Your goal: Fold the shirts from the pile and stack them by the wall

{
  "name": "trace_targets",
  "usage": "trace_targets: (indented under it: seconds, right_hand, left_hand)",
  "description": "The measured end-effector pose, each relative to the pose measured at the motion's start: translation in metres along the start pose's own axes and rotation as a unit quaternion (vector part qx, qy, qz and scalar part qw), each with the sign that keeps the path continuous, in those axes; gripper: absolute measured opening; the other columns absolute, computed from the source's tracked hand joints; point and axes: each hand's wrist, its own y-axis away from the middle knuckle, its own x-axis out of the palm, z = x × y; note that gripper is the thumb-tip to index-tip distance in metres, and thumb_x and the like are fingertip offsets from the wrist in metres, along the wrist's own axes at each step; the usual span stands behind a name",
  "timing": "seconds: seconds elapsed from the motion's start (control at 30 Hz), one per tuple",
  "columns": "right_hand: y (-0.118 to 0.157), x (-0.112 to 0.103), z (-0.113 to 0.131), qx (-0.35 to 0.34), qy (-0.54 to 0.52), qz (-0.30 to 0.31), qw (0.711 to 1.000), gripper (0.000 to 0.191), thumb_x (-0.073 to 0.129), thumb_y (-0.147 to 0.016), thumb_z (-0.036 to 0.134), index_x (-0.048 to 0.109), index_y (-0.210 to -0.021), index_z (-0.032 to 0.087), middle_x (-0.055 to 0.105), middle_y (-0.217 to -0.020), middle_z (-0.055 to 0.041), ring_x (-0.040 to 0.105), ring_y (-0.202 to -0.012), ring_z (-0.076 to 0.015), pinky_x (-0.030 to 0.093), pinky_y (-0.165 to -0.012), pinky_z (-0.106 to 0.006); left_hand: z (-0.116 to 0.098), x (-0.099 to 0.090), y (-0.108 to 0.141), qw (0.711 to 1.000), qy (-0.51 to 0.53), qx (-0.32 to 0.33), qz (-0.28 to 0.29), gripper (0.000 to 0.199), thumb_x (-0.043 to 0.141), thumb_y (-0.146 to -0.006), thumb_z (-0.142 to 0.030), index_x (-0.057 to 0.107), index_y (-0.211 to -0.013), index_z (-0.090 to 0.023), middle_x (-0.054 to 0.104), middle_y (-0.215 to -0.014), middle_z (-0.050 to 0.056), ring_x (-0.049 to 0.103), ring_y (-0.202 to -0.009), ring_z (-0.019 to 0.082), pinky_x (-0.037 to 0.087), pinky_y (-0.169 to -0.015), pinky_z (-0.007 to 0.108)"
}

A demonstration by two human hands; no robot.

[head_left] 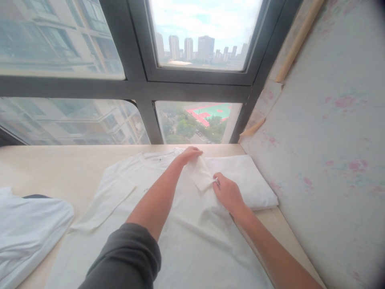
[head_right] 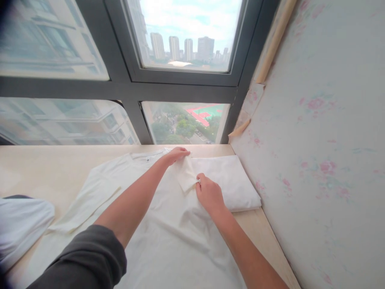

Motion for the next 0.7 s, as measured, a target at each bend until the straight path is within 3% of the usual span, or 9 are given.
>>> trace_targets:
  seconds: [0.13, 0.27, 0.37, 0.43, 0.5, 0.57, 0.7]
  right_hand:
    - [0.003, -0.003, -0.007, 0.037, 0.021, -0.029, 0.999, 0.018, 0.045, -0.095, 0.024, 0.059, -0.106, 0.024, 0.071, -0.085, -0.0013, 0.065, -0.074, -0.0179, 0.033, -0.061, -0.025]
    - [0.004, -0.005, -0.015, 0.044, 0.009, 0.004, 0.999, 0.014, 0.049, -0.092, 0.022, 0.061, -0.100, 0.024, 0.071, -0.088, -0.0014, 0.063, -0.076, -0.0163, 0.032, -0.061, -0.025]
    - [0.000, -0.011, -0.025, 0.052, -0.039, 0.030, 0.997, 0.018, 0.053, -0.087, 0.020, 0.061, -0.103, 0.024, 0.071, -0.088, 0.0000, 0.063, -0.078, -0.0154, 0.035, -0.064, -0.024]
    - [-0.005, -0.016, -0.033, 0.058, -0.079, 0.054, 0.994, 0.021, 0.054, -0.086, 0.022, 0.062, -0.105, 0.024, 0.072, -0.086, 0.0005, 0.064, -0.078, -0.0155, 0.037, -0.066, -0.024]
    - [-0.010, -0.020, -0.039, 0.066, -0.124, 0.089, 0.986, 0.020, 0.053, -0.088, 0.028, 0.064, -0.104, 0.023, 0.072, -0.085, 0.0005, 0.064, -0.075, -0.0151, 0.039, -0.067, -0.024]
    - [-0.014, -0.023, -0.042, 0.075, -0.153, 0.120, 0.978, 0.021, 0.051, -0.091, 0.036, 0.065, -0.101, 0.023, 0.072, -0.083, 0.0002, 0.065, -0.070, -0.0143, 0.041, -0.065, -0.024]
    - [-0.015, -0.027, -0.039, 0.048, -0.125, 0.132, 0.982, 0.025, 0.052, -0.091, 0.040, 0.066, -0.102, 0.022, 0.073, -0.085, -0.0010, 0.066, -0.076, -0.0156, 0.042, -0.069, -0.024]
  left_hand:
    - [-0.003, 0.003, 0.007, 0.999, -0.027, 0.005, -0.045, 0.030, 0.058, -0.094, -0.039, 0.061, -0.111, -0.015, 0.064, -0.102, 0.005, 0.063, -0.083, 0.015, 0.056, -0.072, 0.033]
    - [-0.012, 0.002, 0.028, 0.987, -0.109, 0.014, -0.114, 0.030, 0.058, -0.093, -0.037, 0.060, -0.114, -0.015, 0.063, -0.110, 0.007, 0.062, -0.094, 0.018, 0.054, -0.082, 0.039]
    - [-0.023, 0.007, 0.065, 0.967, -0.187, 0.055, -0.167, 0.025, 0.054, -0.093, -0.024, 0.058, -0.116, -0.015, 0.058, -0.119, 0.011, 0.055, -0.112, 0.023, 0.045, -0.096, 0.040]
    - [-0.029, 0.020, 0.105, 0.952, -0.235, 0.091, -0.174, 0.024, 0.050, -0.092, -0.020, 0.058, -0.114, -0.017, 0.057, -0.119, 0.011, 0.051, -0.117, 0.025, 0.041, -0.098, 0.038]
    - [-0.028, 0.047, 0.156, 0.943, -0.275, 0.122, -0.143, 0.018, 0.049, -0.091, -0.023, 0.060, -0.105, -0.020, 0.060, -0.106, 0.009, 0.055, -0.107, 0.025, 0.043, -0.091, 0.038]
    - [-0.020, 0.091, 0.212, 0.935, -0.309, 0.156, -0.079, 0.012, 0.052, -0.088, -0.026, 0.061, -0.094, -0.020, 0.061, -0.092, 0.007, 0.058, -0.089, 0.022, 0.045, -0.079, 0.035]
    - [0.014, 0.220, 0.305, 0.866, -0.405, 0.270, 0.115, 0.022, 0.057, -0.084, -0.033, 0.061, -0.100, -0.019, 0.063, -0.088, 0.010, 0.059, -0.078, 0.026, 0.044, -0.060, 0.035]
